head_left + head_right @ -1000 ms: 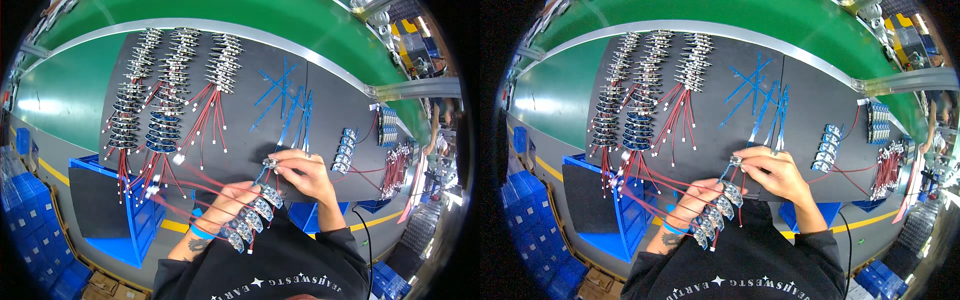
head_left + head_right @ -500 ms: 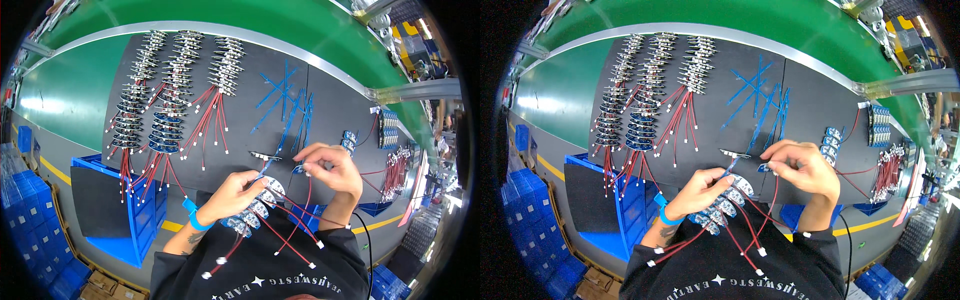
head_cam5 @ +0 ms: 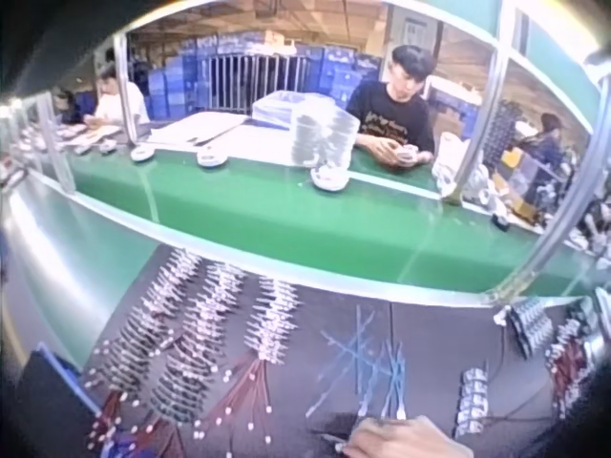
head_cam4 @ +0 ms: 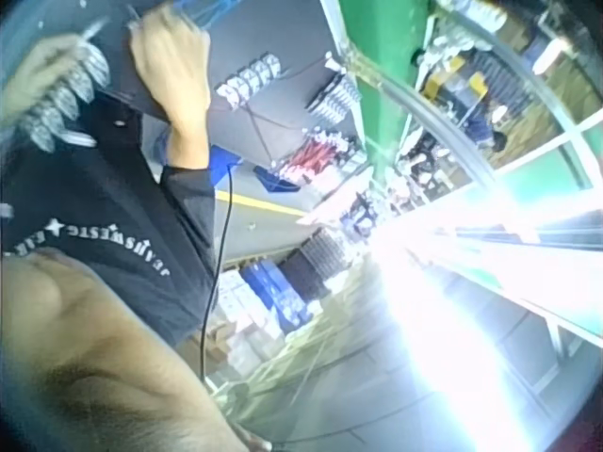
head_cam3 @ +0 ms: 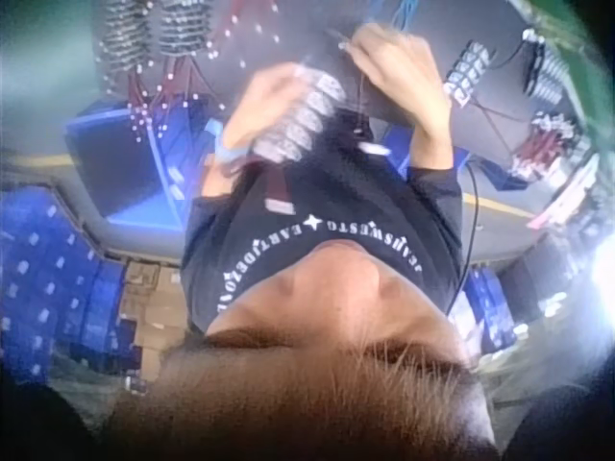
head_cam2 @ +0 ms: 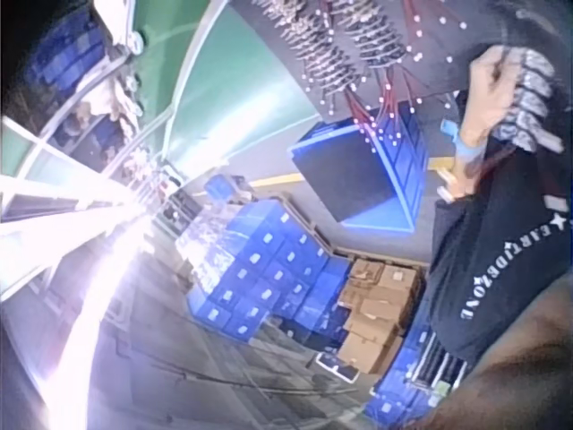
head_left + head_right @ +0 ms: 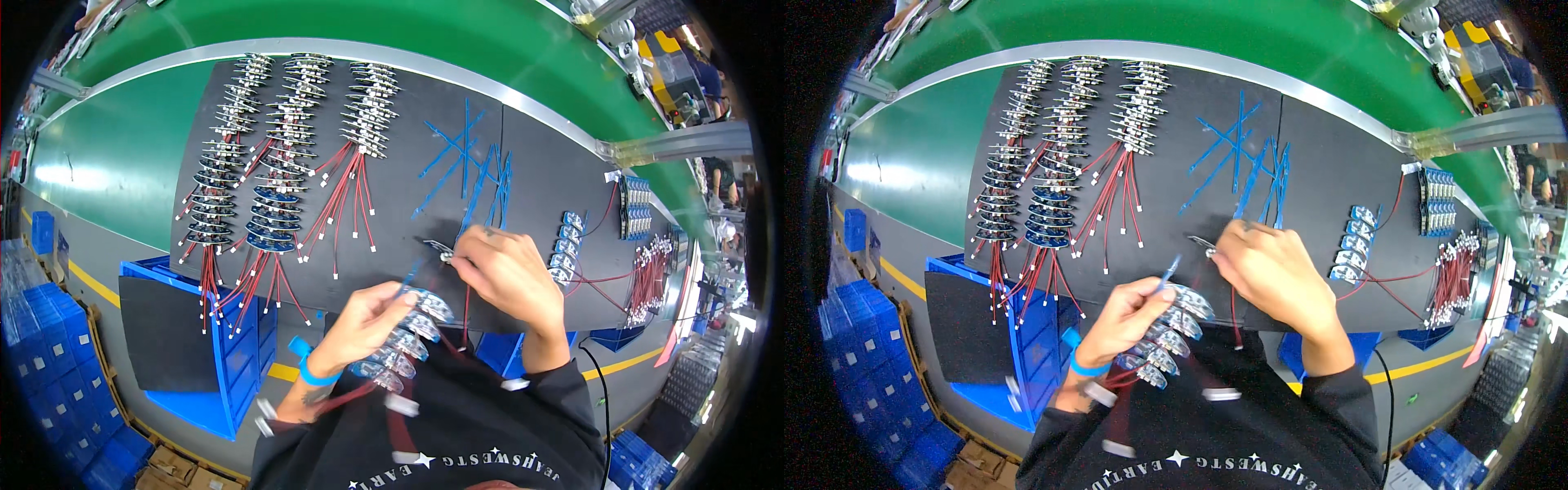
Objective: Manually organizing and assembling small circuit board components with attached wires at a factory workstation.
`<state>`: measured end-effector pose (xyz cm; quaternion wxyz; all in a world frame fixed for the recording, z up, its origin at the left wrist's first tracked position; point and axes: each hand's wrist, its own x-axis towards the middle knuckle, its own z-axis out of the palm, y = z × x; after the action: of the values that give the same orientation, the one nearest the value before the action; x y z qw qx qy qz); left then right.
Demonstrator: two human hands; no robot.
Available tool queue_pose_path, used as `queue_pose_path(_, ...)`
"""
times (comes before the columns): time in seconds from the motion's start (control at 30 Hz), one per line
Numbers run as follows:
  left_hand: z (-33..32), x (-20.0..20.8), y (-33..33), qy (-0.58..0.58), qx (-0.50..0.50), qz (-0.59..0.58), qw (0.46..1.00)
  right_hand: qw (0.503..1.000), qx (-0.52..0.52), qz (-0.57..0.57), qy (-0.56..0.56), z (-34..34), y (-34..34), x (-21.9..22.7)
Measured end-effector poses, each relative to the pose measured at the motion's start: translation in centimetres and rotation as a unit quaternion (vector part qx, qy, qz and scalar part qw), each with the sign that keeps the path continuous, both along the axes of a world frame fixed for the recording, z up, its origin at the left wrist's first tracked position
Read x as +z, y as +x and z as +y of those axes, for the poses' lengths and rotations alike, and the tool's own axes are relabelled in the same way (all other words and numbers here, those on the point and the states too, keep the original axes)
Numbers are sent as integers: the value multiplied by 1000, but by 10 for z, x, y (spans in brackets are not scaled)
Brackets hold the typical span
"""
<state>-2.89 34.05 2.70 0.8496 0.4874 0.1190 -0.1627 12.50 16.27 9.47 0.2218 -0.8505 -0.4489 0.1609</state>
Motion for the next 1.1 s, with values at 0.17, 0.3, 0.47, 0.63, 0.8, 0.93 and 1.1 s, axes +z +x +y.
queue_pose_path(0.17, 17, 9, -27, 148, 159, 42, 975, 1000, 19, -21, -3, 21, -7, -11)
queue_pose_path(0.3, 27, 15, -36, 76, 226, 58, 969, 993, -40, 72, 79, 8, -12, -4)
queue_pose_path(0.47, 26, 7, -40, 110, 226, 57, 966, 969, -115, 60, 208, 27, -36, -25)
queue_pose_path(0.63, 41, 16, -52, 114, 333, 83, 932, 974, -153, -48, 161, 30, -48, -56)
queue_pose_path(0.8, 49, 24, -56, 115, 388, 110, 908, 974, -144, -28, 171, 24, -48, -52)
queue_pose_path(0.93, 55, 19, -61, 124, 396, 119, 902, 977, -120, 30, 176, 18, -44, -55)
queue_pose_path(1.1, 61, 51, -61, 29, 405, 117, 906, 973, -74, 44, 212, 48, -10, -25)
